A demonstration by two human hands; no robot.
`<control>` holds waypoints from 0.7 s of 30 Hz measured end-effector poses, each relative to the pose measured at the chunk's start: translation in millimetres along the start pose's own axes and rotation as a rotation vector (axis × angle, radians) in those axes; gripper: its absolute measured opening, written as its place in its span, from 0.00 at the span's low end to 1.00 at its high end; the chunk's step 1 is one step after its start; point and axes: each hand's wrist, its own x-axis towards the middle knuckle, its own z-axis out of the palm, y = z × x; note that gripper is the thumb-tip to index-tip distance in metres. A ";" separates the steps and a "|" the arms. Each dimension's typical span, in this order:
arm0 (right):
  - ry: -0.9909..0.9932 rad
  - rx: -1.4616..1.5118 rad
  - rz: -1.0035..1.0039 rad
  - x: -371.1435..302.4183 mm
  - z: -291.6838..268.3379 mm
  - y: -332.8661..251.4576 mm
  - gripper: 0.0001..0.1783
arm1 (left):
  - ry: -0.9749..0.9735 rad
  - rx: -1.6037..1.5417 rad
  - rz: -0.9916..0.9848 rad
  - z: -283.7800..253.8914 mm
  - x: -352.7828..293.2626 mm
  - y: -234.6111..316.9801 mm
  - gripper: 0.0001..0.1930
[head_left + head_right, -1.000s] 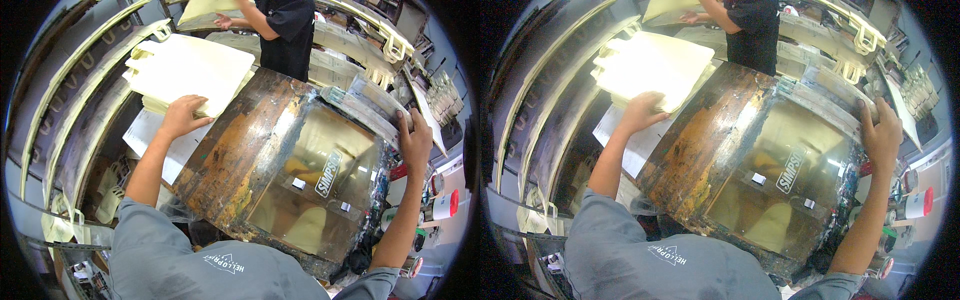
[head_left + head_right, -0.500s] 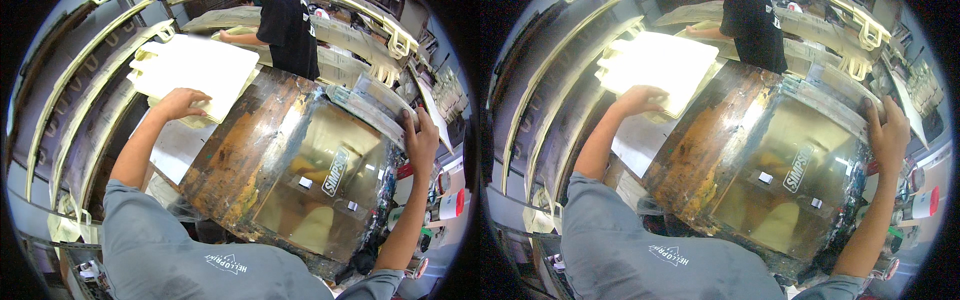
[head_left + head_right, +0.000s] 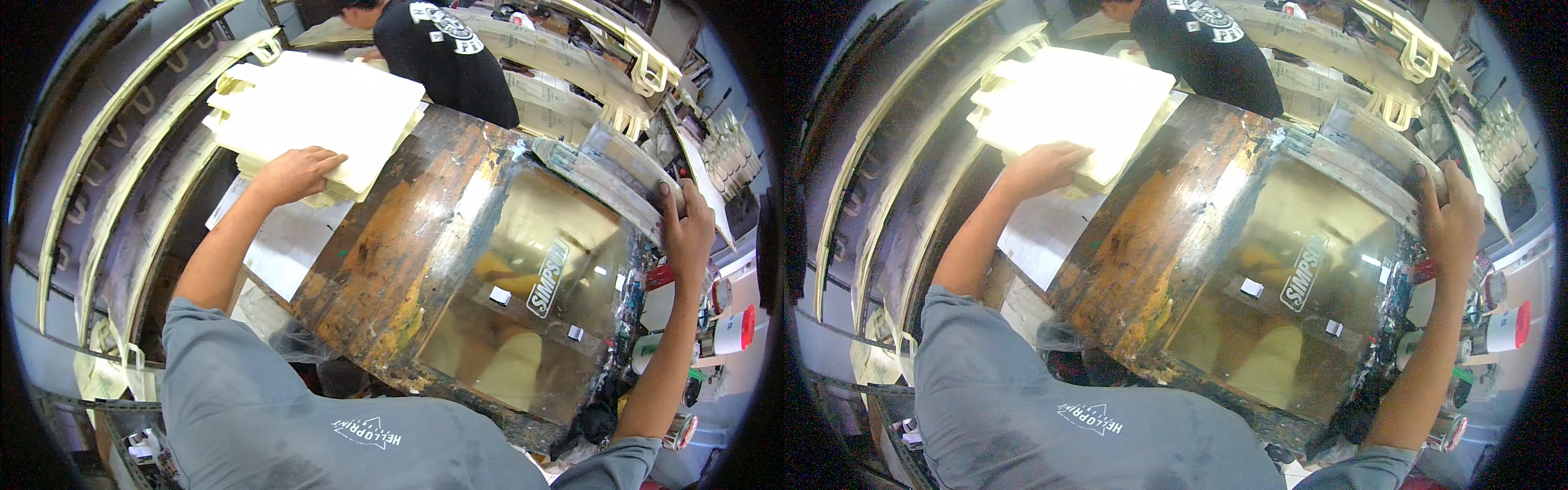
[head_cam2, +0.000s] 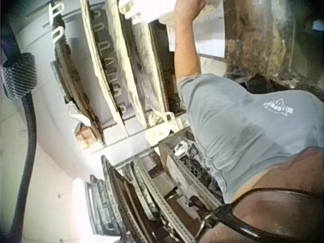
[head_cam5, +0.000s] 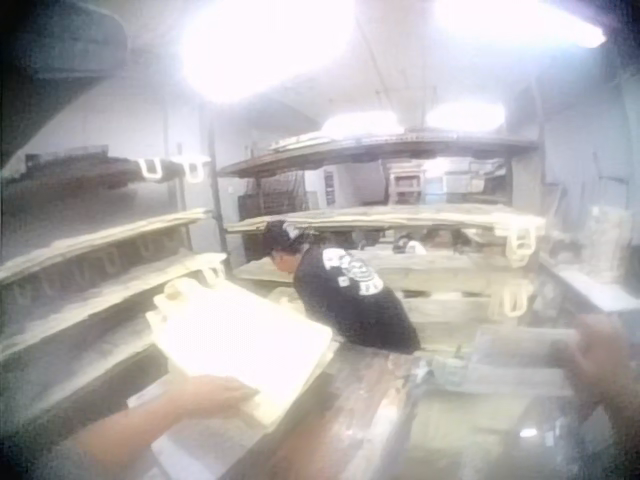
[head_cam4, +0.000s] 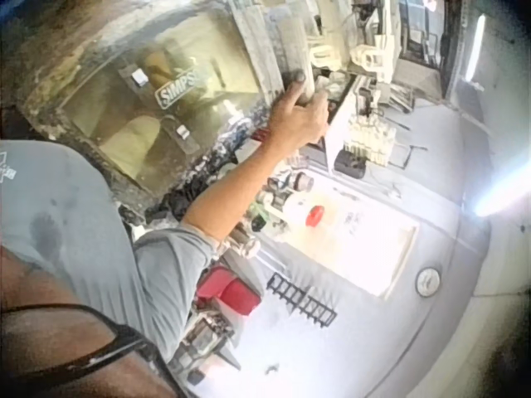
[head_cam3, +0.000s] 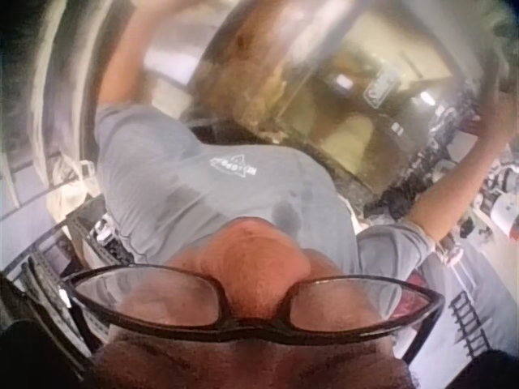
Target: The person performs screen printing on tote bags by placing a bag on the base, lowering the screen, and using a squeegee to spread green ink across the stencil.
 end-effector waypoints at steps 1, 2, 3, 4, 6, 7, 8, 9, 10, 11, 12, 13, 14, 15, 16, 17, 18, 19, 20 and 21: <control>0.004 0.012 -0.009 -1.2 -0.4 -0.9 0.27 | 0.027 0.011 -0.019 4.9 0.4 -0.2 0.28; 0.010 0.014 -0.008 -2.6 -0.7 -2.4 0.27 | 0.089 0.017 -0.011 10.3 1.1 -0.8 0.28; 0.018 0.016 -0.006 -4.8 -1.8 -3.8 0.27 | 0.072 0.008 -0.049 16.2 1.6 -1.5 0.28; 0.056 0.025 -0.020 -6.0 -2.3 -5.7 0.27 | 0.093 -0.005 -0.057 21.3 2.3 -3.2 0.27; 0.058 0.032 -0.048 -8.8 -4.0 -9.6 0.27 | 0.142 -0.054 -0.073 28.0 5.1 -7.7 0.25; 0.022 0.007 -0.028 -9.0 -5.8 -11.1 0.27 | 0.167 -0.089 -0.083 26.7 6.9 -11.8 0.24; 0.001 -0.002 -0.007 -9.0 -7.8 -12.6 0.28 | 0.114 -0.125 -0.132 22.8 9.4 -15.6 0.23; 0.010 0.011 -0.009 -5.7 -8.6 -14.2 0.28 | 0.247 -0.217 -0.215 14.4 12.3 -21.0 0.22; 0.059 0.030 -0.049 -2.3 -10.4 -15.1 0.27 | 0.301 -0.309 -0.335 2.2 15.0 -27.3 0.22; 0.063 0.040 -0.053 3.3 -11.6 -15.9 0.27 | 0.343 -0.403 -0.469 -11.6 19.0 -31.5 0.21; 0.051 0.054 -0.030 8.9 -13.2 -16.2 0.27 | 0.472 -0.220 -0.480 -30.0 27.1 -38.4 0.21; 0.052 0.068 -0.024 13.1 -14.9 -16.7 0.28 | 0.604 -0.201 -0.379 -45.8 28.9 -39.5 0.20; 0.015 0.060 -0.005 17.5 -16.4 -16.9 0.28 | 0.716 -0.194 -0.321 -62.8 31.6 -40.7 0.20; -0.007 0.070 0.014 20.1 -17.7 -17.1 0.28 | 0.671 -0.120 -0.279 -71.5 35.0 -33.0 0.20; -0.010 0.091 0.031 22.6 -19.4 -16.6 0.29 | 0.653 -0.043 -0.220 -77.5 36.4 -22.8 0.20; -0.016 0.067 0.011 24.1 -19.4 -16.7 0.30 | 0.618 0.031 -0.172 -80.1 39.5 -9.6 0.20; -0.050 0.060 0.038 24.1 -20.1 -16.0 0.31 | 0.638 0.068 -0.044 -75.0 40.1 10.8 0.21; -0.016 0.085 -0.002 25.4 -19.4 -15.3 0.32 | 0.622 0.120 0.053 -65.8 42.5 34.4 0.24; -0.061 0.076 0.025 26.0 -18.7 -14.1 0.33 | 0.582 0.021 0.090 -53.4 42.4 61.6 0.24; -0.006 0.095 -0.017 26.8 -17.7 -12.6 0.33 | 0.557 0.000 0.147 -39.3 45.6 88.7 0.24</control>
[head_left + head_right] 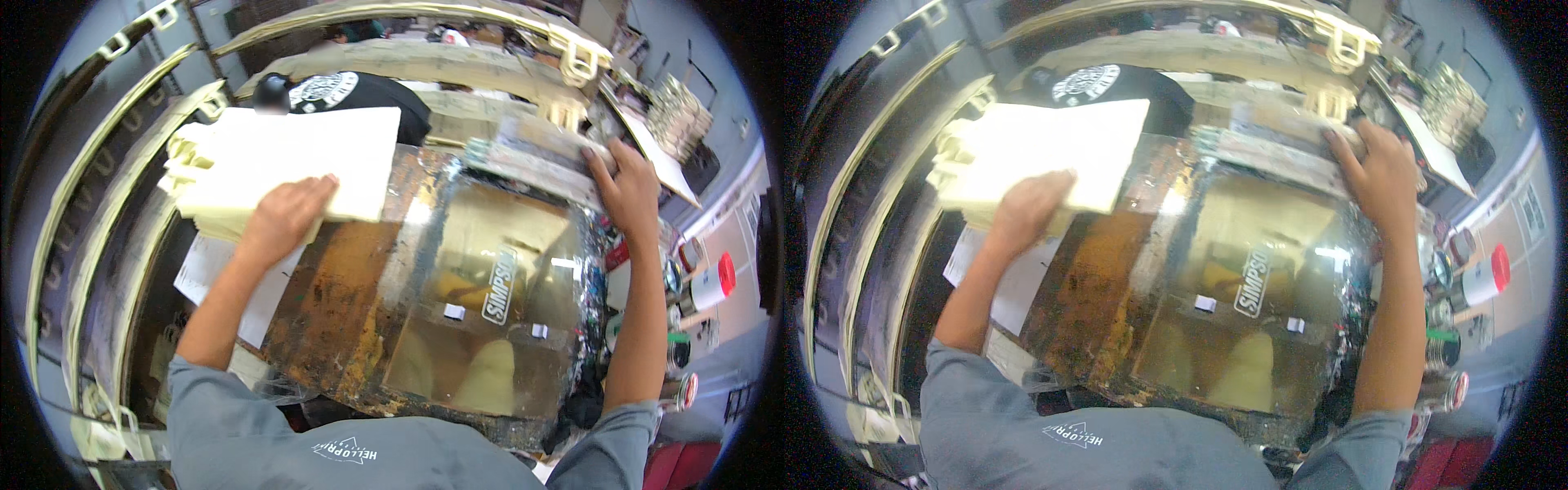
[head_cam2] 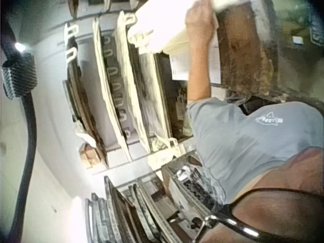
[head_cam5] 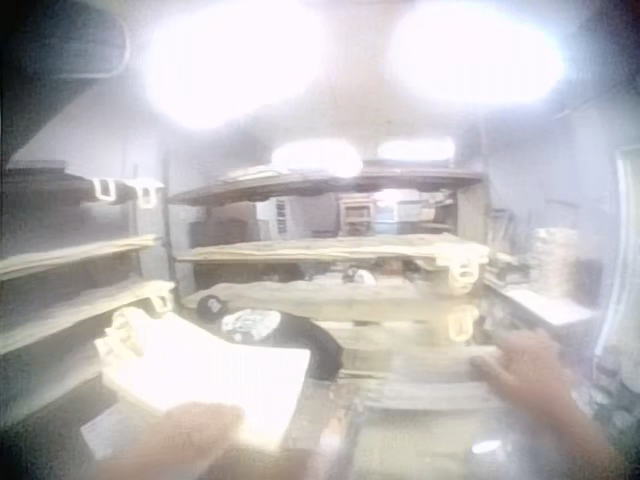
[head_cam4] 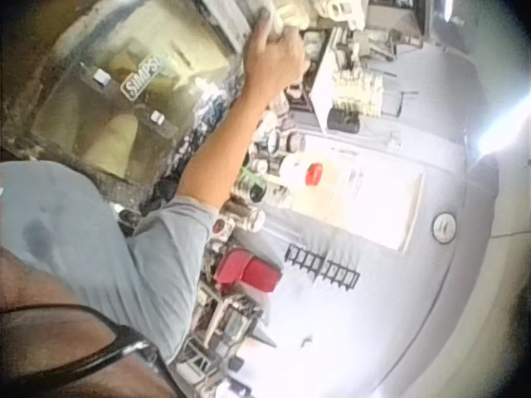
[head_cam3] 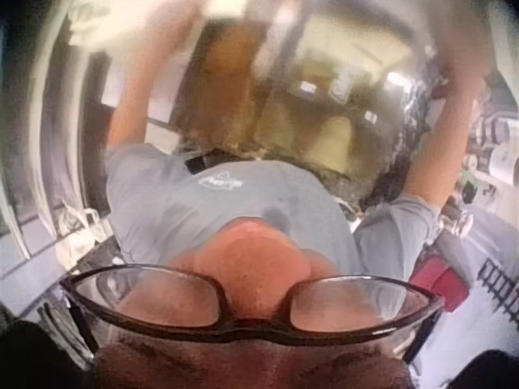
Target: The person performs screen printing on tote bags by placing a bag on the base, lowering the screen, and using a squeegee to spread green ink across the stencil.
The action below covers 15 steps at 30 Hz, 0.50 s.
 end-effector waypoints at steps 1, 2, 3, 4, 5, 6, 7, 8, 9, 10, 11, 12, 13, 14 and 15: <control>0.008 0.001 -0.005 1.1 1.6 1.6 0.34 | -0.020 -0.007 0.034 19.1 0.0 29.6 0.24; 0.011 0.000 -0.009 1.2 2.7 3.6 0.35 | -0.066 -0.013 0.055 38.7 -1.9 61.6 0.23; 0.011 -0.001 -0.010 1.6 4.4 5.3 0.36 | -0.029 -0.110 0.104 66.0 4.4 95.0 0.24; -0.042 -0.035 0.026 0.9 5.7 7.2 0.38 | -0.071 -0.226 0.107 88.9 6.7 128.2 0.29; -0.084 -0.056 0.062 0.8 7.0 9.0 0.39 | -0.088 -0.270 0.118 112.8 12.2 159.6 0.27; -0.021 -0.049 0.023 -0.7 9.2 9.7 0.39 | -0.191 -0.336 0.101 136.9 20.3 188.0 0.26; 0.008 -0.032 -0.015 -1.8 9.7 11.2 0.38 | -0.219 -0.429 0.073 159.7 30.3 211.6 0.26; 0.122 -0.035 -0.084 -3.0 12.0 11.2 0.38 | -0.244 -0.516 0.050 182.5 44.2 233.2 0.26; 0.114 0.020 -0.074 -4.9 12.3 12.3 0.38 | -0.347 -0.592 0.006 201.6 57.4 252.6 0.27; 0.133 0.016 -0.073 -7.1 14.0 12.1 0.38 | -0.311 -0.610 0.054 217.0 68.2 270.2 0.27; 0.147 0.002 -0.086 -9.3 14.7 12.5 0.37 | -0.260 -0.623 0.088 228.8 78.3 287.6 0.27; 0.175 0.010 -0.101 -11.4 16.0 12.3 0.38 | -0.265 -0.617 0.112 238.3 88.7 302.9 0.27; 0.218 0.030 -0.117 -14.0 17.1 12.1 0.38 | -0.236 -0.614 0.133 244.9 97.3 317.1 0.27; 0.221 0.024 -0.115 -16.0 17.9 12.2 0.38 | -0.263 -0.614 0.165 249.7 105.3 329.9 0.27; 0.224 0.023 -0.113 -17.7 18.7 11.9 0.38 | -0.257 -0.617 0.191 252.7 111.6 341.3 0.28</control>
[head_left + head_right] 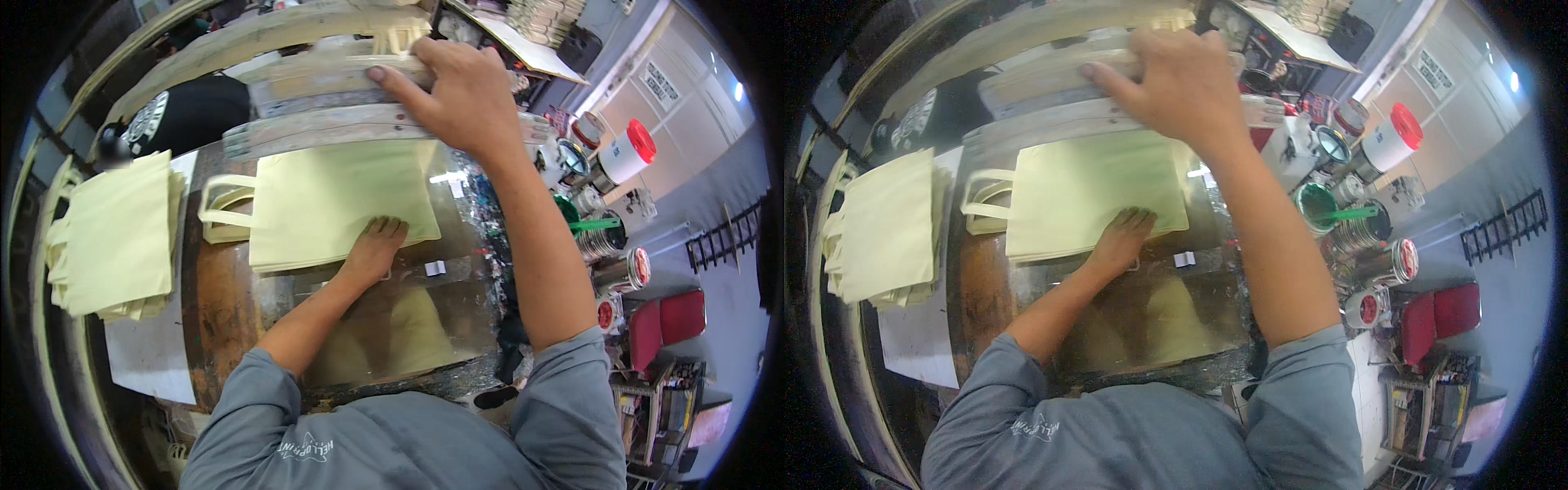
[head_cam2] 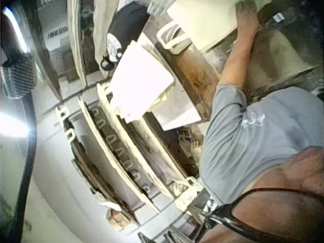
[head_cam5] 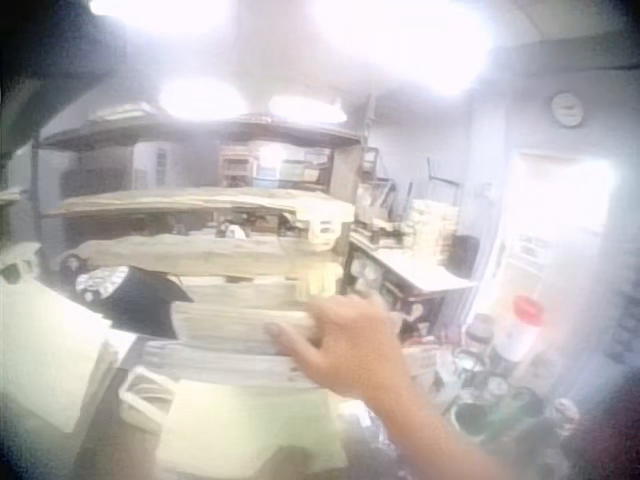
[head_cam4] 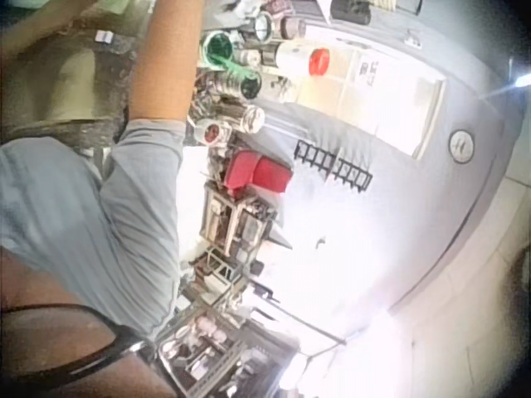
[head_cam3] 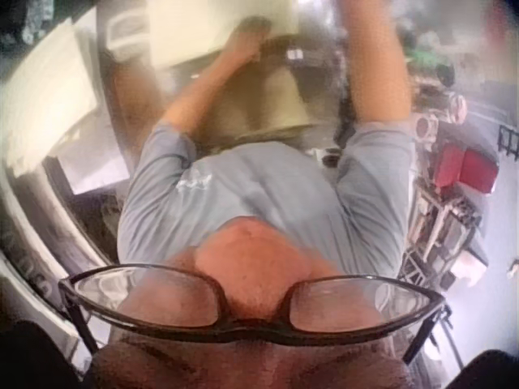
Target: The person performs screen printing on tote bags by placing a bag on the base, lowering the screen, and using a squeegee to spread green ink across the stencil.
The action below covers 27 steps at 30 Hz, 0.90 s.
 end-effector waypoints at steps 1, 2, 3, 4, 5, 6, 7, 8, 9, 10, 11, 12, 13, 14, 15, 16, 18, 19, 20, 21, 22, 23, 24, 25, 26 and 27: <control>0.002 0.003 0.002 -1.1 0.1 -0.1 0.38 | -0.004 0.001 0.022 5.5 8.0 6.8 0.28; -0.012 0.002 0.013 -1.4 0.3 -0.4 0.38 | -0.021 0.011 0.039 10.2 15.4 13.7 0.28; -0.023 0.002 0.021 -0.5 0.0 -0.2 0.37 | -0.035 0.024 0.052 14.1 21.4 20.8 0.28; -0.033 0.006 0.025 1.1 -0.7 0.0 0.37 | -0.053 0.057 0.077 16.9 26.4 27.0 0.28; -0.039 -0.001 0.021 3.8 -1.5 0.1 0.38 | -0.056 0.079 0.062 19.2 29.3 33.2 0.28; -0.087 0.012 0.036 6.5 -3.2 0.3 0.38 | -0.067 0.117 0.059 20.6 30.2 40.1 0.30; -0.134 0.025 0.051 9.4 -5.2 0.3 0.37 | -0.071 0.173 0.053 21.1 30.3 46.0 0.31; -0.177 0.038 0.065 12.8 -7.8 0.8 0.37 | -0.059 0.077 0.025 20.2 28.0 51.9 0.35; -0.219 0.050 0.081 15.9 -11.0 1.5 0.37 | -0.041 -0.001 -0.005 17.9 24.6 56.9 0.39; -0.248 0.069 0.110 18.1 -13.9 1.7 0.37 | -0.069 -0.041 -0.045 14.3 21.6 60.3 0.44; -0.281 0.093 0.139 19.5 -16.9 1.6 0.37 | -0.013 -0.074 -0.009 9.4 18.6 62.2 0.48; -0.312 0.118 0.165 20.3 -19.1 0.8 0.37 | 0.005 -0.067 0.017 3.0 16.2 61.6 0.52; -0.279 0.133 0.155 21.3 -20.6 0.2 0.36 | -0.058 -0.036 0.026 -4.4 13.8 59.5 0.56; -0.275 0.145 0.145 21.0 -22.1 -0.7 0.36 | 0.014 -0.097 -0.024 -11.9 12.1 56.8 0.56; -0.270 0.156 0.134 21.6 -22.0 -1.7 0.36 | 0.004 -0.137 -0.090 -20.1 9.9 52.4 0.56; -0.264 0.164 0.124 20.8 -23.0 -2.0 0.36 | 0.059 -0.179 -0.124 -27.4 7.6 49.4 0.56; -0.339 0.068 0.174 23.7 -19.7 -3.5 0.35 | -0.188 -0.052 -0.231 -38.7 0.7 45.5 0.61; -0.346 0.090 0.170 24.6 -18.7 -3.7 0.35 | -0.229 -0.007 -0.242 -41.4 -4.6 47.0 0.62; -0.352 0.113 0.164 24.5 -19.2 -3.1 0.35 | -0.301 0.061 -0.265 -42.0 -9.2 50.0 0.63; -0.338 0.092 0.154 25.8 -17.7 -4.0 0.35 | -0.230 0.046 -0.260 -40.7 -13.8 53.6 0.64; -0.323 0.069 0.146 26.6 -16.4 -4.8 0.36 | -0.209 0.050 -0.265 -37.5 -18.1 58.2 0.66; -0.311 0.044 0.137 25.6 -16.5 -5.0 0.36 | -0.193 0.039 -0.272 -32.9 -21.3 61.8 0.67; -0.305 0.085 0.147 24.1 -16.0 -5.4 0.36 | -0.138 0.055 -0.257 -27.8 -24.7 64.4 0.67; -0.303 0.126 0.155 20.3 -16.8 -5.6 0.36 | -0.087 0.055 -0.247 -22.1 -27.5 66.4 0.67; -0.301 0.166 0.162 16.8 -17.6 -5.4 0.37 | -0.036 0.054 -0.237 -16.7 -30.0 67.2 0.68; -0.250 0.148 0.135 14.4 -16.5 -6.4 0.37 | -0.017 0.044 -0.226 -12.3 -32.7 67.1 0.68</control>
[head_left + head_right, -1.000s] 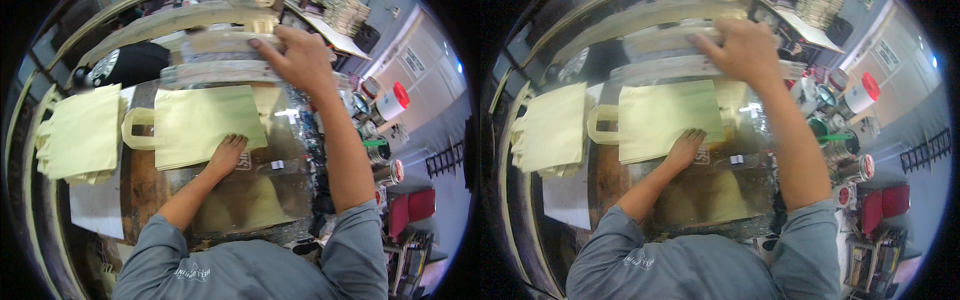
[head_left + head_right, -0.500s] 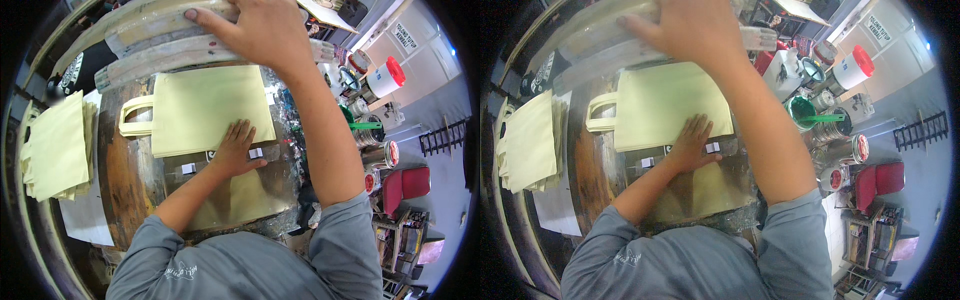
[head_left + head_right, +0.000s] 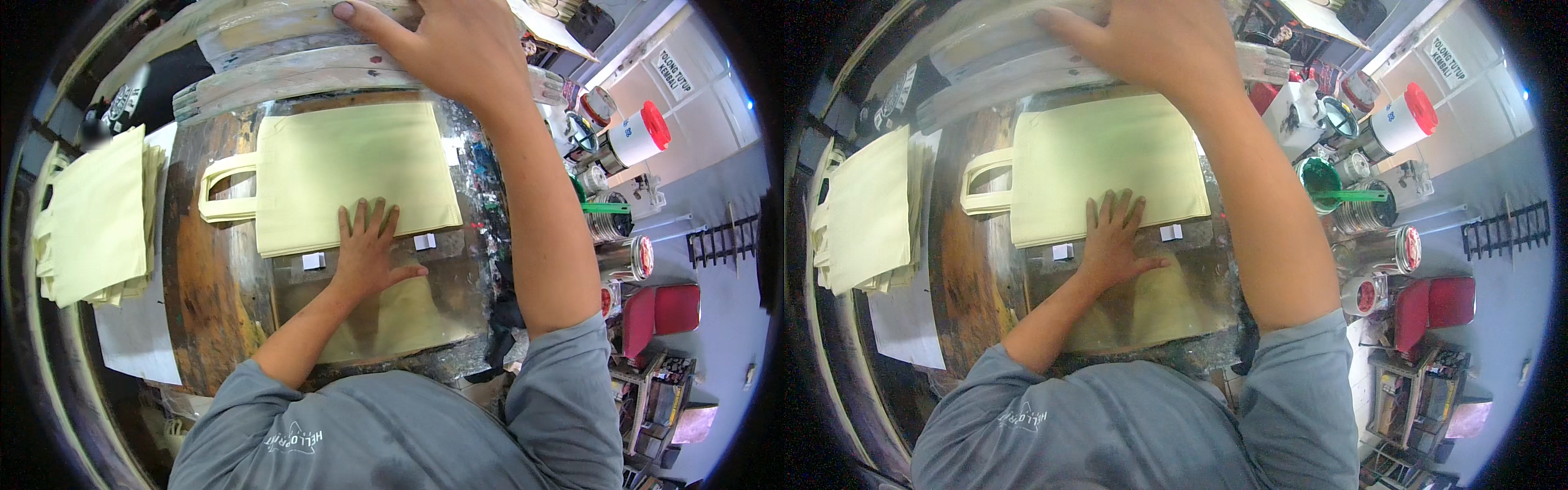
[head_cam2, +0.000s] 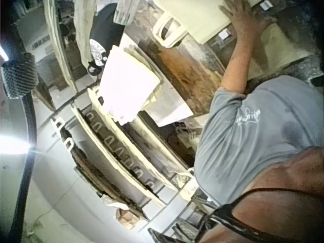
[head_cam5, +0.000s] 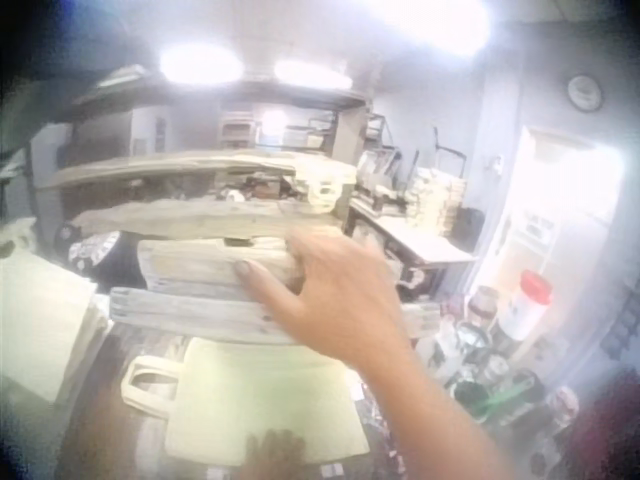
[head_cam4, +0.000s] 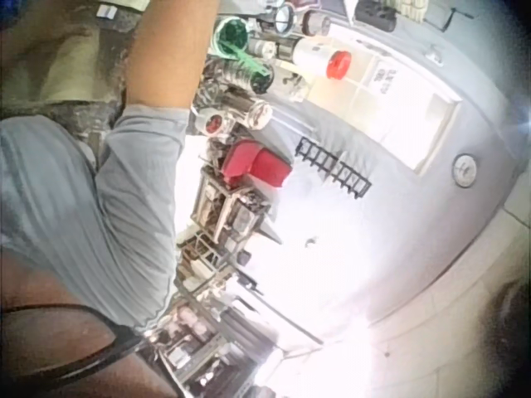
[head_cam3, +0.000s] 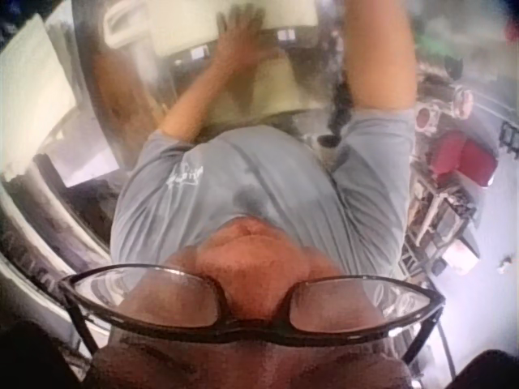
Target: The person performs screen printing on tote bags by placing a bag on the base, lowering the screen, and using a squeegee to spread green ink across the stencil.
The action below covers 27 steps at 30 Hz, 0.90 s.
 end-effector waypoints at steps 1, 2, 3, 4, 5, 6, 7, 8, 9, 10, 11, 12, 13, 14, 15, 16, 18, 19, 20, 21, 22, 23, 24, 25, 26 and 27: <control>0.050 -0.016 -0.028 -2.7 1.7 -0.6 0.37 | 0.016 -0.011 0.009 4.1 -2.1 -0.1 0.68; 0.099 -0.030 -0.057 -3.8 3.1 -1.2 0.38 | 0.055 -0.020 0.021 7.0 -4.5 0.0 0.68; 0.035 -0.066 -0.022 -4.1 4.0 -1.5 0.38 | 0.039 -0.020 0.019 8.6 -6.5 0.7 0.68; -0.026 -0.104 0.010 -3.8 4.3 -2.0 0.38 | 0.049 -0.019 0.021 9.0 -8.3 2.8 0.68; -0.086 -0.140 0.041 -2.4 4.3 -2.4 0.38 | 0.067 -0.005 0.018 6.9 -9.2 4.6 0.68; -0.090 -0.148 0.045 -1.5 3.8 -2.8 0.39 | 0.061 -0.020 -0.002 2.0 -9.7 6.2 0.68; -0.090 -0.157 0.048 -0.3 3.2 -3.2 0.39 | 0.065 -0.023 -0.026 -7.0 -9.4 6.0 0.67; -0.087 -0.165 0.050 0.6 2.7 -3.4 0.40 | 0.018 -0.033 -0.059 -19.4 -8.5 4.8 0.66; -0.062 -0.164 0.035 1.0 2.2 -3.6 0.36 | 0.155 -0.096 -0.135 -35.8 -5.5 0.1 0.64; -0.039 -0.164 0.026 0.0 2.8 -3.8 0.33 | 0.233 -0.172 -0.218 -56.0 -2.7 -8.0 0.62; -0.020 -0.165 0.021 -3.3 2.9 -3.4 0.30 | 0.266 -0.246 -0.324 -78.8 -0.8 -16.9 0.61; 0.036 -0.150 -0.017 -8.0 4.1 -3.2 0.32 | 0.364 -0.516 -0.461 -105.9 2.0 -34.3 0.59; 0.089 -0.135 -0.057 -14.2 7.3 -3.4 0.34 | 0.411 -0.780 -0.646 -134.4 3.0 -54.2 0.57; 0.116 -0.122 -0.080 -21.5 11.2 -3.6 0.37 | 0.532 -1.054 -0.559 -161.7 -0.1 -72.7 0.57; 0.094 -0.169 -0.124 -32.1 14.9 -3.1 0.35 | 0.651 -1.313 -0.518 -182.1 -5.1 -85.9 0.57; 0.048 -0.221 -0.147 -45.8 18.4 -2.4 0.34 | 0.548 -1.315 -0.521 -192.7 -12.3 -91.6 0.57; -0.143 -0.231 -0.144 -76.4 22.6 2.0 0.30 | 0.396 -1.356 -0.507 -196.3 -30.9 -98.1 0.57; -0.233 -0.165 -0.172 -92.4 23.7 4.8 0.29 | 0.331 -1.097 -0.481 -184.1 -41.5 -93.1 0.57; -0.343 -0.185 -0.122 -104.4 32.3 6.3 0.29 | 0.363 -1.045 -0.550 -165.8 -52.8 -85.9 0.56; -0.392 -0.183 -0.117 -116.2 42.4 6.7 0.31 | 0.415 -0.996 -0.544 -144.3 -62.2 -79.6 0.55; -0.408 -0.124 -0.092 -126.3 53.0 7.2 0.32 | 0.413 -1.035 -0.532 -123.9 -74.2 -76.8 0.55; -0.475 -0.106 -0.035 -133.2 62.6 9.1 0.32 | 0.437 -1.026 -0.550 -102.1 -85.6 -73.3 0.57; -0.462 -0.063 -0.067 -141.0 70.2 10.1 0.33 | 0.438 -0.896 -0.500 -84.2 -95.0 -76.6 0.59; -0.536 -0.076 -0.017 -145.6 76.0 11.9 0.33 | 0.377 -0.779 -0.551 -69.5 -103.7 -81.1 0.60; -0.553 -0.052 -0.018 -149.0 78.6 13.6 0.34 | 0.443 -0.629 -0.465 -55.7 -110.1 -82.3 0.61; -0.525 -0.034 -0.031 -150.8 79.6 15.0 0.34 | 0.456 -0.492 -0.458 -45.9 -115.8 -84.3 0.62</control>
